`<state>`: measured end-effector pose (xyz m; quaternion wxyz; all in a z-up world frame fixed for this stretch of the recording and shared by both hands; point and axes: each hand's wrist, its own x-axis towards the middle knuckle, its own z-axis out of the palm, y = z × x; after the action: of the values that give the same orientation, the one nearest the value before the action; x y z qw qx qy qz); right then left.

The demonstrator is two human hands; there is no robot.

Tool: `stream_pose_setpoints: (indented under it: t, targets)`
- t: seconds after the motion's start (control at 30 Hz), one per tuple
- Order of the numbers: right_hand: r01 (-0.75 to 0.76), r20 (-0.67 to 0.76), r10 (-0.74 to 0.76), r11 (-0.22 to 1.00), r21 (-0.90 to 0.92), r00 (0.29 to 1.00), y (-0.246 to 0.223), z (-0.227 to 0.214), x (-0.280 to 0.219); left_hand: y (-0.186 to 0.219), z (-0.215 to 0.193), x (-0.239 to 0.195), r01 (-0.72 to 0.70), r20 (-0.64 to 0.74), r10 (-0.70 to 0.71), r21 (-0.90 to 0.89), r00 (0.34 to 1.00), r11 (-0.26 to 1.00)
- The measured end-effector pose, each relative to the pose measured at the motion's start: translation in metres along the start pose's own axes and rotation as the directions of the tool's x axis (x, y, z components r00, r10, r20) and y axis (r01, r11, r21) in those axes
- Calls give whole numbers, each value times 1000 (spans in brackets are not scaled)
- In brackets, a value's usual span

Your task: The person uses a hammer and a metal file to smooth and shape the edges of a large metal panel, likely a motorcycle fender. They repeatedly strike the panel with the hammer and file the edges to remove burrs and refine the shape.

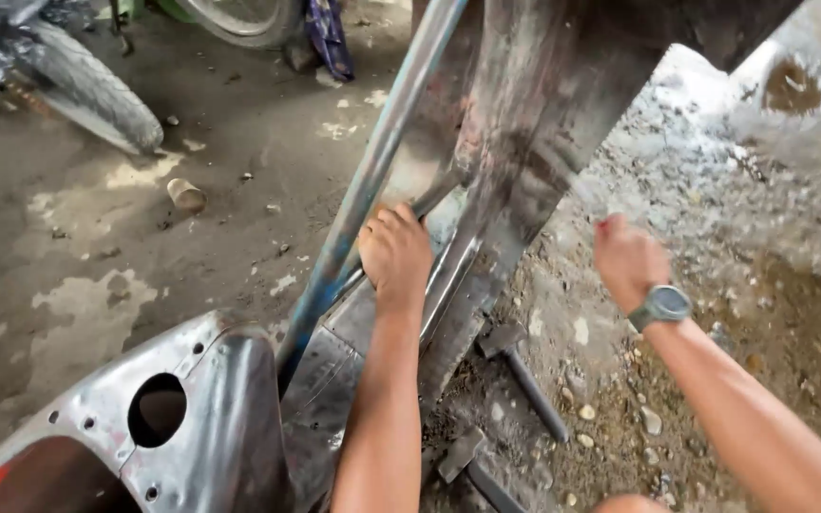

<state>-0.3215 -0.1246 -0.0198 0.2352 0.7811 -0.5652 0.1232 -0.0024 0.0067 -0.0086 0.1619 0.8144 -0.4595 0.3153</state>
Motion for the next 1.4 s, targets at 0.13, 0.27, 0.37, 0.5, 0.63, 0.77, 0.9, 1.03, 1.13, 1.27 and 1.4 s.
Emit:
stream_pose_setpoints:
  t: [0.13,0.27,0.37,0.5,0.63,0.77,0.9,1.03,1.13,1.27,1.4]
  targets:
    - [200,11,-204,950,-239,979,-6,9,-13,0,-21,9,-9,7,9,29,1000,1000]
    - [-142,173,141,990,-7,975,-1,-30,32,-1,1,4,-15,-79,14,-4,997,1000]
    - [207,419,-171,977,-41,892,-5,-1,-7,-1,0,2,-25,-104,26,12,994,1000]
    - [78,-206,-155,938,-337,966,1,-1,11,1,10,-4,-23,-95,20,-30,995,999]
    - [183,203,-169,982,-55,964,1,16,-1,-5,-5,7,-22,-49,23,18,999,1000]
    - [47,66,-43,997,-61,997,8,-27,27,1,-8,2,-15,16,16,-15,1000,1000]
    - [153,-120,-185,959,-237,975,15,25,12,2,-18,4,-13,82,11,18,997,1000]
    - [156,396,-231,965,212,889,15,-33,-9,4,-49,7,-65,304,33,94,952,993]
    - [116,454,-241,951,286,858,28,-14,-14,3,-45,10,-100,396,63,74,916,992]
    - [74,597,-263,944,322,758,33,-4,-7,1,-31,18,-12,581,-8,31,814,999]
    - [16,613,-220,947,321,759,19,-41,8,17,-61,44,69,670,-74,33,739,997]
